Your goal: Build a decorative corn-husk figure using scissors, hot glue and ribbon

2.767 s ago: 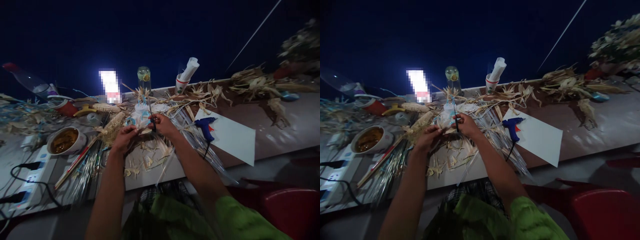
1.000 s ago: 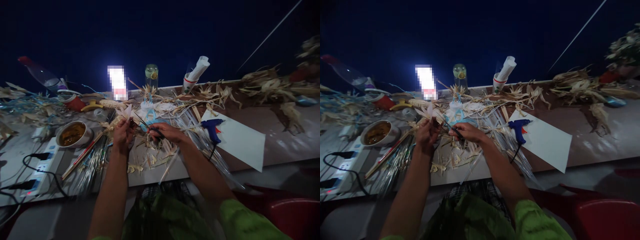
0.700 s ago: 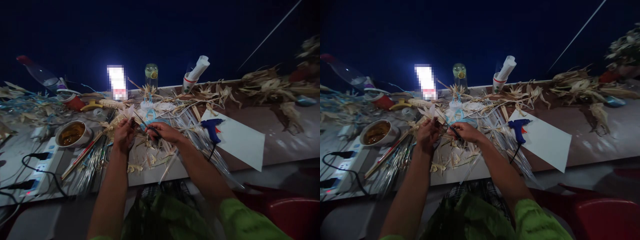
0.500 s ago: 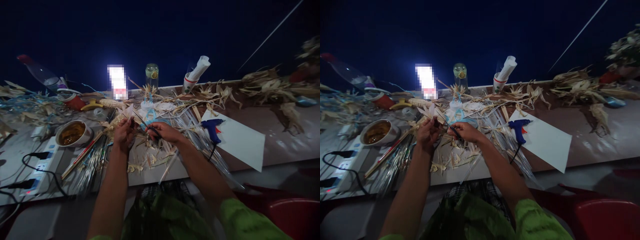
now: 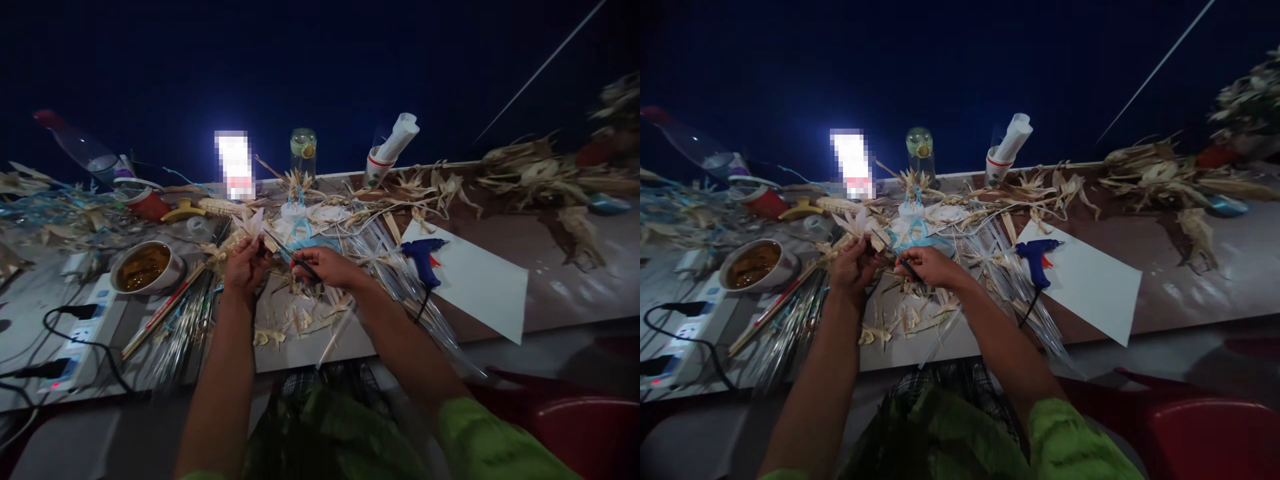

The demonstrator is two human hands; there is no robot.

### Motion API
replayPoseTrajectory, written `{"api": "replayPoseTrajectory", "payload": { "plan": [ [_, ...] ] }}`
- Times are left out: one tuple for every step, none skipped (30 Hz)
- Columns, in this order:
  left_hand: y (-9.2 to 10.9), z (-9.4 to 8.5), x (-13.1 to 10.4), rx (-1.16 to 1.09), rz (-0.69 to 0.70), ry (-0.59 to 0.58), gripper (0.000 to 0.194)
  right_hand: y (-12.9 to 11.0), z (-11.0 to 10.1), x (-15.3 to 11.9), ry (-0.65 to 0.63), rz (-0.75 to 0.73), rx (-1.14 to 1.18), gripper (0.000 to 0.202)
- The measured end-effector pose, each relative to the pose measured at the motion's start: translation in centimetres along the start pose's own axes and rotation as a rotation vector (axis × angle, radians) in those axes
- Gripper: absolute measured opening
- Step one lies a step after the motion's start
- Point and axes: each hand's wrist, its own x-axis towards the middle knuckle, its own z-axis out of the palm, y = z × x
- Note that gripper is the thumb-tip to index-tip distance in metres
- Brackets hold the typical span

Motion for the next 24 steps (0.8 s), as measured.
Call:
{"api": "replayPoseTrajectory", "payload": {
  "plan": [
    [-0.05,-0.13,0.05,0.0,0.004,0.001,0.016,0.03,0.01,0.01,0.002,-0.004,0.001,0.042],
    [-0.08,-0.23,0.08,0.004,0.006,0.001,0.016,0.09,0.01,0.03,0.008,-0.009,0.003,0.042],
    [-0.09,-0.28,0.1,0.01,0.007,0.002,0.015,0.15,0.01,0.06,0.014,-0.011,0.005,0.042],
    [-0.08,-0.29,0.11,0.017,0.008,0.005,0.014,0.23,0.01,0.09,0.021,-0.012,0.006,0.042],
    [-0.06,-0.25,0.11,0.024,0.009,0.009,0.013,0.3,0.02,0.12,0.024,-0.012,0.007,0.042],
    [-0.03,-0.18,0.1,0.031,0.008,0.013,0.013,0.37,0.05,0.15,0.021,-0.013,0.006,0.041],
    [0.0,-0.08,0.08,0.036,0.007,0.018,0.013,0.43,0.09,0.18,0.013,-0.016,0.002,0.041],
    [0.04,0.04,0.05,0.037,0.005,0.024,0.013,0.48,0.13,0.22,0.004,-0.021,-0.006,0.04],
    [0.07,0.18,0.02,0.036,0.002,0.029,0.014,0.51,0.19,0.25,-0.004,-0.028,-0.015,0.039],
    [0.08,0.32,-0.02,0.033,-0.003,0.033,0.014,0.53,0.24,0.29,-0.006,-0.037,-0.021,0.038],
    [0.09,0.43,-0.06,0.033,-0.01,0.035,0.015,0.53,0.28,0.33,-0.005,-0.044,-0.026,0.037],
    [0.08,0.52,-0.09,0.035,-0.013,0.035,0.016,0.53,0.32,0.36,-0.003,-0.048,-0.028,0.037],
    [0.06,0.57,-0.11,0.037,-0.014,0.031,0.017,0.53,0.34,0.38,0.0,-0.05,-0.026,0.037],
    [0.03,0.58,-0.13,0.042,-0.015,0.026,0.018,0.51,0.36,0.39,0.003,-0.049,-0.022,0.038],
    [0.0,0.55,-0.13,0.048,-0.014,0.023,0.018,0.49,0.37,0.38,0.005,-0.046,-0.019,0.038],
    [-0.04,0.5,-0.13,0.056,-0.015,0.022,0.019,0.47,0.38,0.37,0.008,-0.042,-0.018,0.037],
    [-0.08,0.42,-0.13,0.064,-0.015,0.024,0.02,0.43,0.4,0.35,0.011,-0.039,-0.018,0.037],
    [-0.11,0.35,-0.13,0.075,-0.022,0.028,0.02,0.39,0.42,0.33,0.018,-0.039,-0.017,0.036],
    [-0.13,0.3,-0.14,0.089,-0.031,0.033,0.021,0.35,0.45,0.32,0.024,-0.037,-0.015,0.036],
    [-0.15,0.27,-0.17,0.1,-0.042,0.036,0.021,0.31,0.49,0.31,0.029,-0.034,-0.014,0.035],
    [-0.16,0.28,-0.2,0.106,-0.053,0.036,0.021,0.28,0.53,0.31,0.037,-0.029,-0.01,0.035],
    [-0.17,0.32,-0.25,0.11,-0.063,0.033,0.02,0.25,0.58,0.32,0.045,-0.024,-0.006,0.035],
    [-0.18,0.39,-0.31,0.109,-0.067,0.028,0.019,0.23,0.61,0.34,0.05,-0.02,0.001,0.036],
    [-0.19,0.49,-0.38,0.103,-0.068,0.022,0.018,0.23,0.64,0.36,0.055,-0.016,0.009,0.036]
  ]
}}
